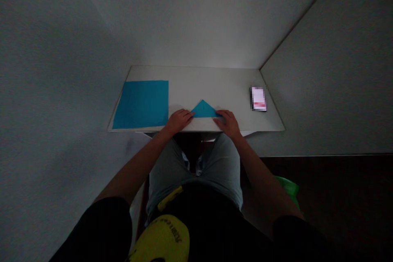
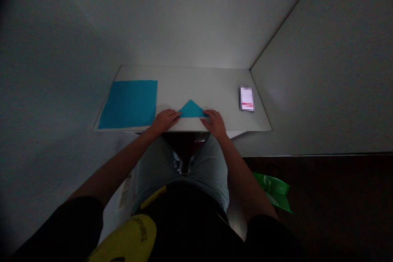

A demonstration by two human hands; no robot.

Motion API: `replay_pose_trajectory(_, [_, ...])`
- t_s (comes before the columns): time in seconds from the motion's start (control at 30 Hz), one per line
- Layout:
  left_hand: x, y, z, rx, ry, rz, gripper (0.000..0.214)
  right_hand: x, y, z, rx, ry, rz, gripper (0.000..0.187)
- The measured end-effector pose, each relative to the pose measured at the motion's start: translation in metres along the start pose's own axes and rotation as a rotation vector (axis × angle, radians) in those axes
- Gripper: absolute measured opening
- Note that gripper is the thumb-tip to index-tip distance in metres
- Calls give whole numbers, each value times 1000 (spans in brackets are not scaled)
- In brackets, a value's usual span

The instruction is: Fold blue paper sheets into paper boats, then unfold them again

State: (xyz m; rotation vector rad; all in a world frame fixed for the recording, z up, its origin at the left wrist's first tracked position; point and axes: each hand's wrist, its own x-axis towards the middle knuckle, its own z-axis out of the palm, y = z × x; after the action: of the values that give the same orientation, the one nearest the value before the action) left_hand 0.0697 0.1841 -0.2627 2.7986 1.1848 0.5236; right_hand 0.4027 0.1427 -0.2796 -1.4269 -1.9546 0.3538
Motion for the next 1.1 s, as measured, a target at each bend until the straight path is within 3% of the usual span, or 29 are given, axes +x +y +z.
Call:
replay_pose_trajectory(0.3, [11,18,3,-118,34,-221,60,6,-1,5,-27,20,96,49])
replay_pose_trajectory(0.6, [16,21,4,-166,27,-191,47,7,2,3,48,-22,119,71])
replay_pose_trajectory(0.83, [16,21,3,-202,75,-184,38,9,0,5,66,-4,144,60])
replay_pose_trajectory(1.1, [17,20,4,-200,40,-192,44,8,1,4,12,-13,105,66])
